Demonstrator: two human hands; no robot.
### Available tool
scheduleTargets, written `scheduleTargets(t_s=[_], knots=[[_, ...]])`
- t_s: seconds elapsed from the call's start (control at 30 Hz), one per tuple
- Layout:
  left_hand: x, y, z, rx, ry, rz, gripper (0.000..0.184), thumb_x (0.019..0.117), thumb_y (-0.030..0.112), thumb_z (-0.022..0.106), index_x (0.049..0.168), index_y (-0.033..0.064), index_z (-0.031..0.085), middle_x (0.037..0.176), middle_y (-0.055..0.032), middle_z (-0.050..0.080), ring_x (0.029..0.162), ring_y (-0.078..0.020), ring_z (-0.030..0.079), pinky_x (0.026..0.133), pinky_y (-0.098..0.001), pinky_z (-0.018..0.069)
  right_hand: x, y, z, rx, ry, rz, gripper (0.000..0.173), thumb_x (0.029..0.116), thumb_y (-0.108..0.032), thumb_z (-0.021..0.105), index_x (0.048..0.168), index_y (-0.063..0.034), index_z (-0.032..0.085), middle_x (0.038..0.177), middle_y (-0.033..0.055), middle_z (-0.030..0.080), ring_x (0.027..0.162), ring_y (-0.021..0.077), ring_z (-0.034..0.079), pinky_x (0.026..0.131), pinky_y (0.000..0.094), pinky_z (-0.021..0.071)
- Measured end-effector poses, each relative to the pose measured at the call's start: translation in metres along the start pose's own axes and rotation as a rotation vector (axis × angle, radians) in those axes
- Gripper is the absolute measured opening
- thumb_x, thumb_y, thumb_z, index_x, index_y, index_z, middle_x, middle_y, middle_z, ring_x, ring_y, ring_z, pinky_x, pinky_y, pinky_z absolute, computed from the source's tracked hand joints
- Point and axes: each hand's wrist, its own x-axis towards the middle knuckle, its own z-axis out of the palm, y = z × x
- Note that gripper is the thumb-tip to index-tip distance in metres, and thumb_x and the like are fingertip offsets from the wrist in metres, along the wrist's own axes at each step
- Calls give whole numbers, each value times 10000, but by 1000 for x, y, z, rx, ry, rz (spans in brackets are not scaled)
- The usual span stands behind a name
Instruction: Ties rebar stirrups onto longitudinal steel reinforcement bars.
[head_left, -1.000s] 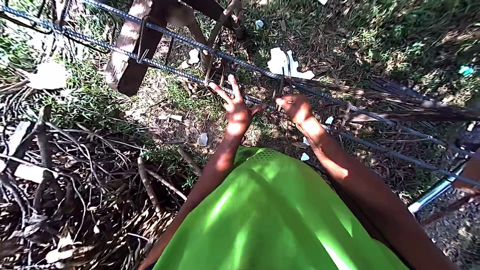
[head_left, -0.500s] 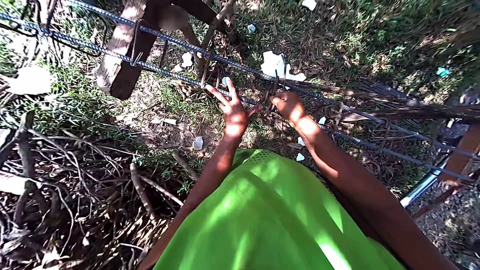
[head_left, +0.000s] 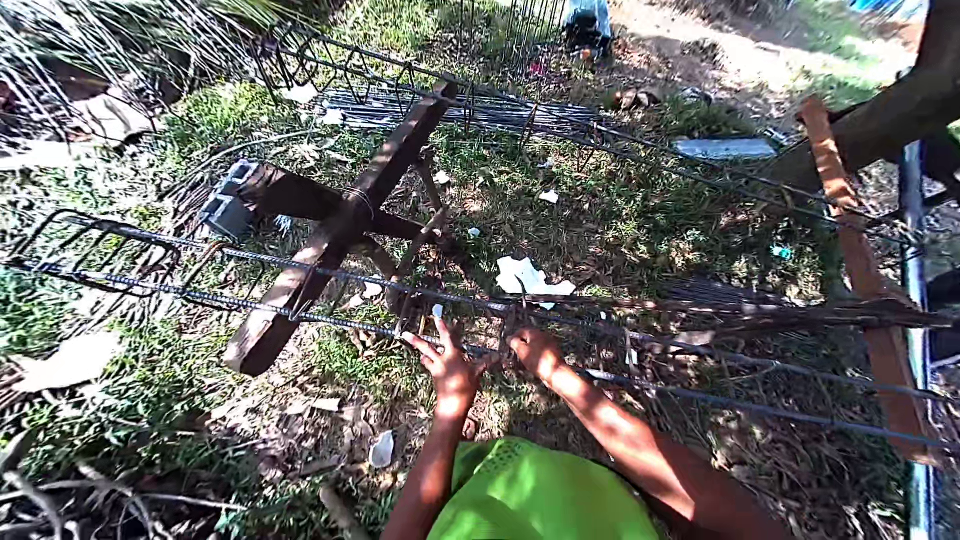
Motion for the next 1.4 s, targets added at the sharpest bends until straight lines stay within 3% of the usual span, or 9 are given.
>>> scheduleTargets(t_s=[0.13,0.23,0.27,0.33,0.47,0.7,0.9,1.07,1.4], knots=[[1,4,-3,-2,-55,-27,1455,599,597,944,1666,121,77,1627,-347,-233,1400,-656,281,1003,-622,487,-3,-5,-7,13,-19,8,406,1088,-304,476,1305,-16,661,1300,236,654,1267,363,598,1091,554,441],[-8,-9,1,-59,-52,-25,1511,554,558,981,1668,257,5,1634,-265,-307,1341,-662,347,836,-682,547,3,22,16,26,88,-72,380,1059,-340,522,1196,-38,708,1130,246,700,1089,414,666,933,637,515],[-7,-9,0,-54,-48,-33,1503,553,578,974,1670,269,17,1636,-263,-306,1344,-659,347,829,-667,553,0,17,14,31,78,-58,380,1064,-322,519,1213,-27,706,1160,247,696,1130,412,653,975,630,495],[-3,-6,2,-43,-39,-44,1507,532,611,966,1674,257,47,1635,-276,-298,1404,-650,270,921,-635,533,-2,8,10,26,72,-32,374,1069,-305,514,1215,-22,710,1184,236,697,1169,392,645,1018,609,477],[-1,-7,5,-41,3,15,1509,530,647,946,1673,184,76,1627,-319,-275,1414,-665,222,997,-636,484,0,8,9,3,91,-57,357,1066,-287,513,1169,-12,715,1134,237,704,1120,394,659,980,616,488],[-2,-4,2,-22,-25,19,1524,557,605,955,1674,199,1,1624,-301,-298,1388,-645,292,930,-616,529,0,6,10,5,95,-54,329,1054,-263,523,1166,-26,720,1137,223,708,1122,383,664,971,608,501],[-5,-3,0,-23,-26,26,1538,554,559,973,1671,184,-16,1615,-292,-325,1403,-629,260,958,-605,512,1,5,12,10,112,-53,317,1045,-259,527,1156,-46,735,1117,204,723,1093,380,678,936,619,512],[2,0,2,29,-10,-6,1518,535,633,951,1672,168,59,1623,-328,-271,1382,-634,308,956,-579,521,3,5,12,-1,116,-44,319,1044,-278,538,1160,-62,741,1118,189,728,1094,369,682,945,598,516],[4,0,3,41,-35,-31,1539,545,637,948,1673,199,-2,1616,-312,-306,1386,-630,303,958,-581,522,6,7,16,-3,139,-62,313,1041,-285,553,1135,-58,748,1103,182,732,1095,367,679,953,598,508]])
